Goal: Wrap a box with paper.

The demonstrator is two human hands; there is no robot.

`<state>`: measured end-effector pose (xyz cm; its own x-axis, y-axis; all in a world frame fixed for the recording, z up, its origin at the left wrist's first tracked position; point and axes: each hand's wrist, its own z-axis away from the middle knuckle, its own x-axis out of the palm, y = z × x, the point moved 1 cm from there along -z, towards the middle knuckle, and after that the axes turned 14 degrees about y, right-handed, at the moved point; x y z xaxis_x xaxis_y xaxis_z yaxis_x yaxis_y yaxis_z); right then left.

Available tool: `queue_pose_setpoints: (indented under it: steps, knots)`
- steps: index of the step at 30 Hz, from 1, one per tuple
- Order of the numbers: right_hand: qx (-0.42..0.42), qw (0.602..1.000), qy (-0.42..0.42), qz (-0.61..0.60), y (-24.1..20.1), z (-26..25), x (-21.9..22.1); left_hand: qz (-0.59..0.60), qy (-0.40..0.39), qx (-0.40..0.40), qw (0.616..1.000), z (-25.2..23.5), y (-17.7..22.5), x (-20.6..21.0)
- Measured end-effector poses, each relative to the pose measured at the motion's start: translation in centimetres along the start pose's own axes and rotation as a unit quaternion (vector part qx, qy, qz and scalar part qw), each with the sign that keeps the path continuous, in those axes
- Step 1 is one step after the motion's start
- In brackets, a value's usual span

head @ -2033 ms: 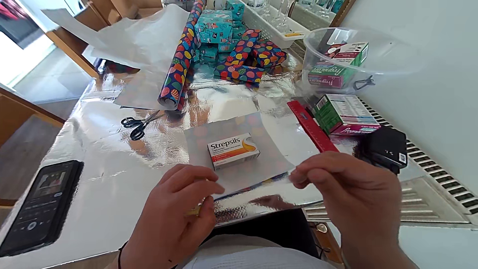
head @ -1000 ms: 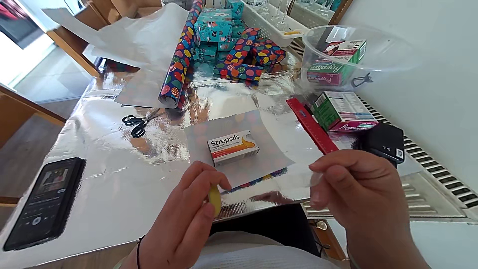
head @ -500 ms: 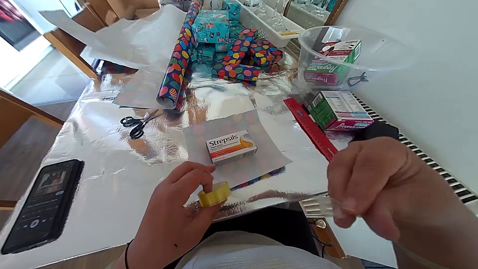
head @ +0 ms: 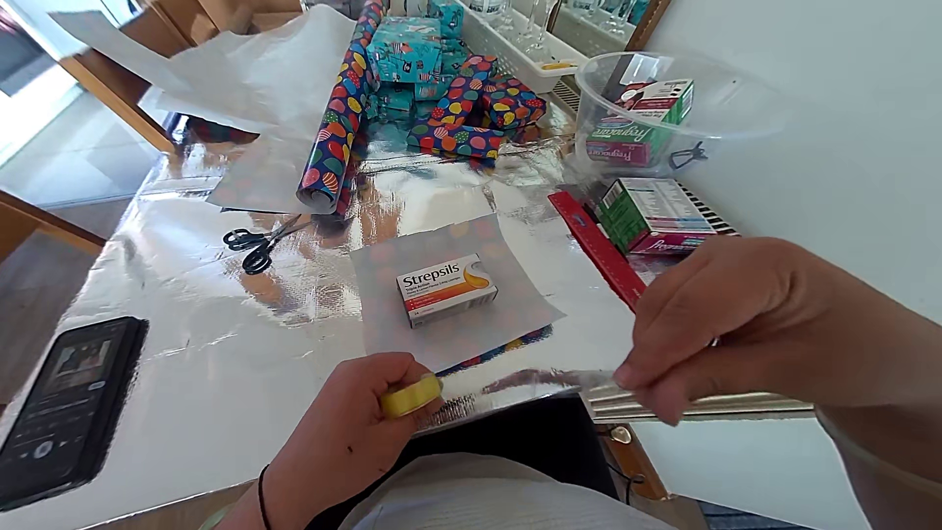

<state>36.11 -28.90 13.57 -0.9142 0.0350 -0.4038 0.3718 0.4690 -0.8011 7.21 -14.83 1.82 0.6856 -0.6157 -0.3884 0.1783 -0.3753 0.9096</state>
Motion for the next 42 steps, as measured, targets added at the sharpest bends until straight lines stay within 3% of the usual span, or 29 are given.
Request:
queue_pose_setpoints:
  steps: [4, 8, 12, 25, 28, 31, 35, 42]
  knots:
    - [0.013, 0.999, 0.010, -0.038, 0.3, 0.1, 0.3, 0.168, -0.056, -0.006, 0.984, 0.4, 0.2, 0.0]
    - [0.025, 0.997, 0.018, -0.071, 0.3, 0.6, 0.3, 0.253, -0.102, 0.081, 0.959, 0.3, 0.3, -0.7]
    - [0.010, 0.996, 0.017, -0.085, 0.5, 1.3, 0.4, 0.342, -0.131, 0.061, 0.929, 0.5, 0.9, -1.0]
    - [0.015, 0.998, 0.010, -0.052, 0.8, 2.2, 0.0, 0.309, -0.161, 0.131, 0.928, 0.4, 1.8, -1.1]
    - [0.021, 0.999, 0.023, -0.019, 0.5, 2.3, 0.2, 0.244, -0.129, 0.161, 0.947, 0.4, 2.1, -1.5]
    - [0.022, 0.994, 0.102, 0.019, -0.1, 2.2, 2.0, 0.166, -0.059, 0.188, 0.966, 0.7, 2.6, -1.4]
    - [0.009, 0.982, 0.182, 0.041, -1.2, 2.2, 3.9, 0.152, 0.011, 0.231, 0.961, 1.3, 4.2, -1.3]
    - [0.071, 0.978, 0.198, 0.010, -4.1, 3.4, 4.2, 0.134, 0.008, 0.295, 0.946, 2.2, 6.9, -1.9]
